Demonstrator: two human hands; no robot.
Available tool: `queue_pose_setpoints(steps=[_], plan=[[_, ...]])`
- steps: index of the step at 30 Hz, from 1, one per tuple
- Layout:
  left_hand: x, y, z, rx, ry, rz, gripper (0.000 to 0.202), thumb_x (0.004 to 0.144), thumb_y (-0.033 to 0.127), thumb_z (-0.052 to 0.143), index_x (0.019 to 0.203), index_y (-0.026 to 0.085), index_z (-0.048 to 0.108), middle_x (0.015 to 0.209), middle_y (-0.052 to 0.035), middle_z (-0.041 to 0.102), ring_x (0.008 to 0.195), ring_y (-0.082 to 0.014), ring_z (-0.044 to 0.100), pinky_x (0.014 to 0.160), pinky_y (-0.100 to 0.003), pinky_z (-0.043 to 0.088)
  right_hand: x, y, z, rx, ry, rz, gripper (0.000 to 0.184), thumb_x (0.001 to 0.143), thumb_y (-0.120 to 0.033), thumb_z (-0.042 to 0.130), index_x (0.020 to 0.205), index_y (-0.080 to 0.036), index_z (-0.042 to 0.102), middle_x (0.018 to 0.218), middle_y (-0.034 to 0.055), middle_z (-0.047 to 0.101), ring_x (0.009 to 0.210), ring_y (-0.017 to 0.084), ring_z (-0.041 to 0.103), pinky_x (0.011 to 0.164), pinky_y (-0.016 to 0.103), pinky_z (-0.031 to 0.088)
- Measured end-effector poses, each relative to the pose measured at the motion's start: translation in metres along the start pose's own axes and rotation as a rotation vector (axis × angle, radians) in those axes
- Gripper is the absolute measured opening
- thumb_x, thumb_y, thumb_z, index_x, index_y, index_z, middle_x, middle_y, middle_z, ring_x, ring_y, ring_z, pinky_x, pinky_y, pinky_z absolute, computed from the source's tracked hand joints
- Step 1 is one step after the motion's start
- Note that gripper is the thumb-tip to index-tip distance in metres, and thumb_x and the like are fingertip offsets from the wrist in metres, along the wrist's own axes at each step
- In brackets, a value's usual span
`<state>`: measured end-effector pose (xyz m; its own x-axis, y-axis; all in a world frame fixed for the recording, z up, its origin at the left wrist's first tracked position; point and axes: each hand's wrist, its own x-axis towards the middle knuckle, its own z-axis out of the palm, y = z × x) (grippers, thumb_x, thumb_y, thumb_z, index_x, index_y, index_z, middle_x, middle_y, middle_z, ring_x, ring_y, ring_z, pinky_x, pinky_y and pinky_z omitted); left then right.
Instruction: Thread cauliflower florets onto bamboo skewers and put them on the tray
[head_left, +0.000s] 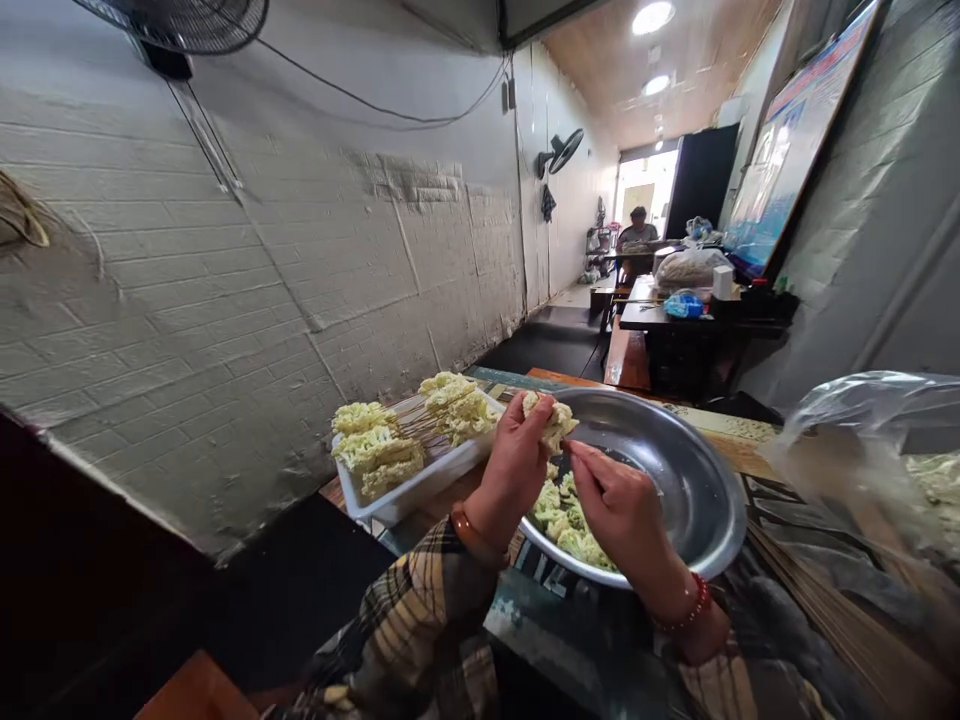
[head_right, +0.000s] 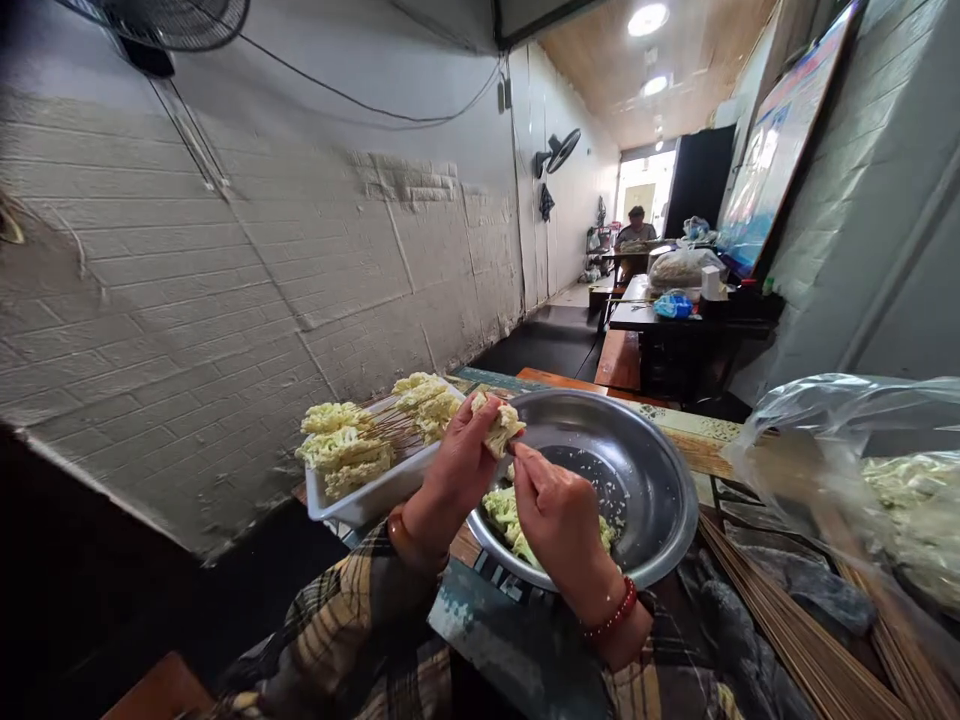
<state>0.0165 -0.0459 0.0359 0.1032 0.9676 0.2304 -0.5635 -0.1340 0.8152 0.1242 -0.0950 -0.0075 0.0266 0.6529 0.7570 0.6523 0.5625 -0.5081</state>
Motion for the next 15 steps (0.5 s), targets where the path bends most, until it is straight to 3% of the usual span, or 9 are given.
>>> queue_pose_setpoints(steps=[6,8,11,15], plan=[[-0.002,-0.006,0.003,0.004,0.024,-0.042,0.029,0.07,0.032,0.077,0.077,0.018,0.053,0.072,0.0039,0.053,0.061,-0.0066,0.049,0.058,-0.019,0.04,0.001,0.003,0.001,-0.037,-0.005,-0.017,0.032,0.096,-0.027,0.042,0.099,-0.019,0.073,0.094,0.0099,0.078,0.079,0.021,0.074,0.076,0.032,0.057],[0.0,-0.004,0.001,0.042,-0.018,-0.05,0.029,0.072,0.036,0.076,0.079,0.017,0.055,0.072,0.003,0.054,0.061,-0.0073,0.05,0.058,-0.02,0.04,0.002,0.005,-0.001,-0.041,-0.018,-0.02,0.032,0.096,-0.028,0.042,0.099,-0.019,0.072,0.095,0.0097,0.078,0.078,0.021,0.074,0.074,0.031,0.056],[0.005,-0.001,-0.01,0.064,-0.093,-0.065,0.033,0.073,0.042,0.075,0.089,0.017,0.06,0.078,0.0005,0.059,0.067,-0.0097,0.055,0.064,-0.022,0.044,0.006,0.01,-0.007,-0.078,-0.027,-0.004,0.031,0.096,-0.028,0.042,0.098,-0.019,0.072,0.094,0.0093,0.078,0.077,0.021,0.073,0.072,0.031,0.054],[0.013,-0.005,-0.035,0.175,-0.019,-0.119,0.036,0.074,0.043,0.074,0.096,0.017,0.062,0.084,-0.0027,0.064,0.069,-0.0116,0.06,0.066,-0.024,0.045,0.013,0.02,-0.014,-0.081,-0.033,0.066,0.032,0.096,-0.03,0.042,0.096,-0.018,0.071,0.087,0.0083,0.077,0.074,0.021,0.071,0.067,0.029,0.05]])
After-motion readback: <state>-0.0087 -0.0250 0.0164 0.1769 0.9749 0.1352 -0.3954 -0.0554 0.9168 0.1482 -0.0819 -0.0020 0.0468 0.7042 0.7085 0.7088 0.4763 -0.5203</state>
